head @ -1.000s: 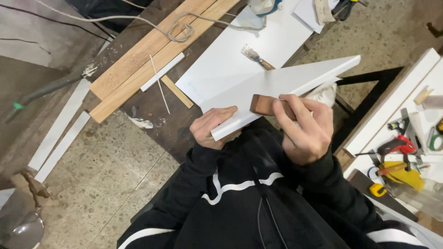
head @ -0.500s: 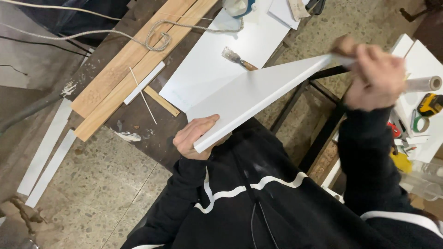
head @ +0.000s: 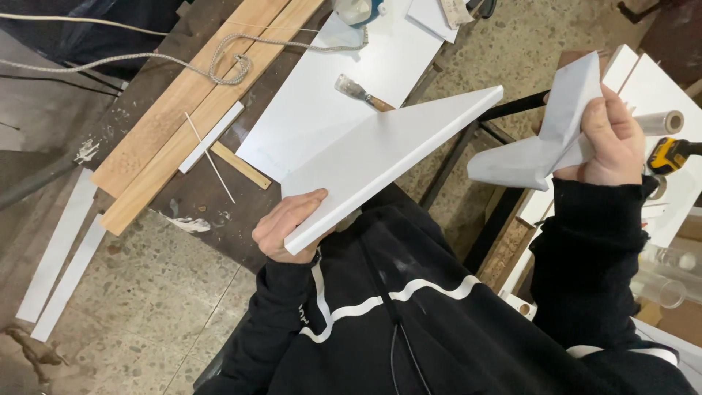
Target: Sanding and scraping the edges of a white melamine furniture board to finish it.
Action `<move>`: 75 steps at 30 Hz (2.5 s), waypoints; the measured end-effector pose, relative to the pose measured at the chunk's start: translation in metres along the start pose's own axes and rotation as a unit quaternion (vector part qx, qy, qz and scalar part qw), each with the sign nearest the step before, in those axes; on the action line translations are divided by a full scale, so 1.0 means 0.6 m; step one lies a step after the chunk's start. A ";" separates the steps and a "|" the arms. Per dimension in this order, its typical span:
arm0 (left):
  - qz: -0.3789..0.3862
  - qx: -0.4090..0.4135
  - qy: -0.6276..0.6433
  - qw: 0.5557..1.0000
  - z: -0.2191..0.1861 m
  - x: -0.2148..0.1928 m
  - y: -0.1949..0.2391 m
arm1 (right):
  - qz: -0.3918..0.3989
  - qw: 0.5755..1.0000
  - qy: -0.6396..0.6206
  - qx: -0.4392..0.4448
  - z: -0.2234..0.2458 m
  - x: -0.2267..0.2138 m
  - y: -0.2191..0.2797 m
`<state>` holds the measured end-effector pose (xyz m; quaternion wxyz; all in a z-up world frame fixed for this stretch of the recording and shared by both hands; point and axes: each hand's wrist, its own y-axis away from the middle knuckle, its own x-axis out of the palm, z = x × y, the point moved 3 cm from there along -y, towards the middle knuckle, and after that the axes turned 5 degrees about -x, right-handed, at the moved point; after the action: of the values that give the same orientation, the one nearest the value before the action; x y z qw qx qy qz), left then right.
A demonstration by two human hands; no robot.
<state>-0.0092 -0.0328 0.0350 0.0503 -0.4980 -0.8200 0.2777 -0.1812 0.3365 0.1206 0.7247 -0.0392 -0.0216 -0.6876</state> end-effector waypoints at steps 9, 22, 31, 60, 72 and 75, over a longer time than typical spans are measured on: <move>0.003 -0.003 0.000 1.000 -0.008 0.002 -0.004 | 0.023 0.850 0.403 -0.339 0.012 0.063 -0.004; -0.007 0.000 -0.010 1.000 -0.008 0.008 0.012 | 0.107 0.703 0.579 -0.400 -0.025 0.101 0.000; -0.007 0.008 0.001 1.000 0.001 0.013 0.015 | 0.031 0.662 0.602 -0.445 -0.045 -0.032 -0.081; -0.004 -0.001 0.003 1.000 0.002 0.004 0.001 | -0.037 0.747 0.528 -0.402 -0.105 0.077 -0.010; -0.007 0.000 0.007 1.000 -0.008 0.006 0.001 | 0.012 0.732 0.549 -0.404 -0.028 0.181 0.065; -0.009 -0.006 -0.001 1.000 -0.007 0.007 0.004 | 0.078 0.750 0.517 -0.405 0.001 0.231 0.100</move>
<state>-0.0078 -0.0268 0.0365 0.0494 -0.4908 -0.8260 0.2728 -0.1138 0.2017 0.1317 0.5924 0.0311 0.6401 -0.4882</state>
